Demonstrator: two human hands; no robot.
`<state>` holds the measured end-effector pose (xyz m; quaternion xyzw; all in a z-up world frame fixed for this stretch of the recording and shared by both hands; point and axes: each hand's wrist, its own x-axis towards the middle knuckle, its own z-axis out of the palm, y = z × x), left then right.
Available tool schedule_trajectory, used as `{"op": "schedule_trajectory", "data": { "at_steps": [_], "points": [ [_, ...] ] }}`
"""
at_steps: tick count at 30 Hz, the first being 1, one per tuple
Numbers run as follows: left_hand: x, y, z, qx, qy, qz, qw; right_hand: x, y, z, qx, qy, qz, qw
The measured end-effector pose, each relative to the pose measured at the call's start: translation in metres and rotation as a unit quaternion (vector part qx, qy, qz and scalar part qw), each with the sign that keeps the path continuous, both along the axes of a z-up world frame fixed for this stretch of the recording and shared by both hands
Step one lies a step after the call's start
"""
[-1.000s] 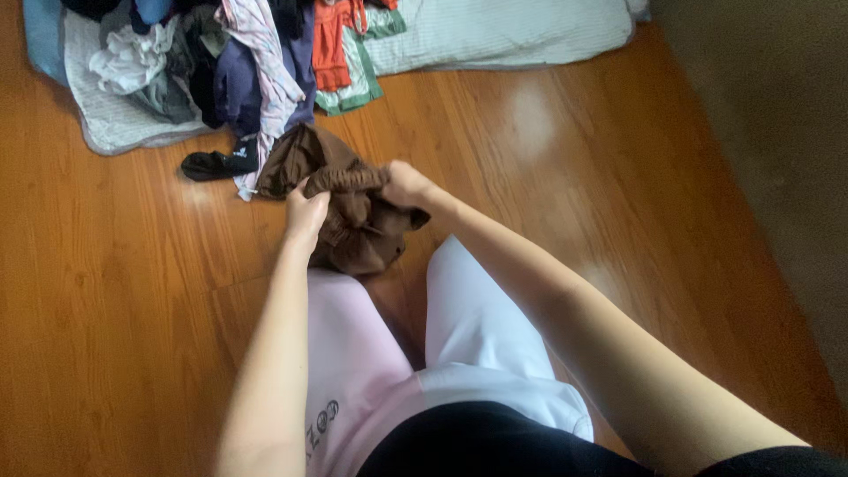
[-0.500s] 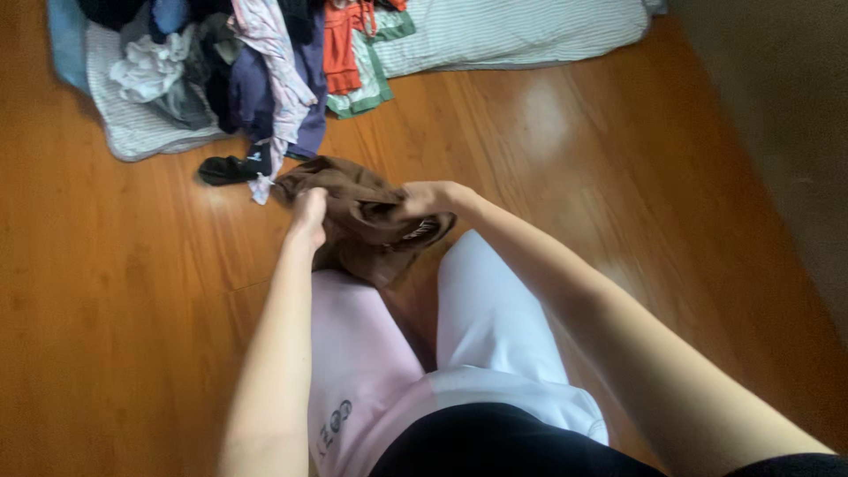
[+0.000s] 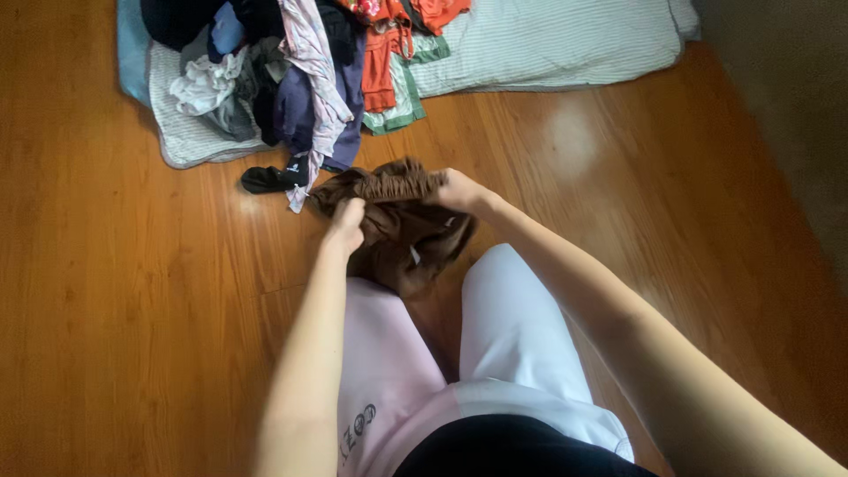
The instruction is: The person sits on the floor and folds a brown pair of sweatpants, smoothing and aligning the legs before folding them into a compact bundle. They then pick up an orange t-shirt from a pile and fold it by hand.
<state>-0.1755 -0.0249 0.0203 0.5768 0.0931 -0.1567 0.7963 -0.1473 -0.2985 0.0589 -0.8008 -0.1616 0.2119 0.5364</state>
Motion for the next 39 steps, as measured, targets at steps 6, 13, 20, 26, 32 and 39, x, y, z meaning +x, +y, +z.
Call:
{"op": "schedule_trajectory", "data": {
  "at_steps": [6, 13, 20, 26, 32, 39],
  "points": [
    [-0.019, -0.017, 0.025, -0.150, 0.190, -0.093, 0.966, -0.010, 0.005, 0.038, -0.276, -0.114, -0.158, 0.941],
    [-0.028, -0.030, 0.059, 0.115, -0.009, 0.079, 0.990, -0.025, 0.016, 0.064, 0.055, -0.095, -0.088, 0.990],
    [-0.031, -0.071, 0.111, 0.094, -0.067, -0.017, 0.993, 0.003, 0.060, -0.043, 0.306, 0.040, 0.089, 0.947],
    [-0.063, -0.067, 0.153, -0.030, 0.051, -0.101, 0.993, 0.026, 0.066, -0.070, 0.343, 0.161, -0.017, 0.925],
    [-0.055, -0.057, 0.138, 0.083, 0.111, -0.082, 0.987, 0.045, 0.051, -0.072, 0.385, 0.322, -0.206, 0.840],
    [0.028, 0.042, 0.034, 0.240, 0.060, 0.223, 0.943, 0.015, 0.004, 0.020, 0.237, 0.357, 0.003, 0.904]
  ]
}}
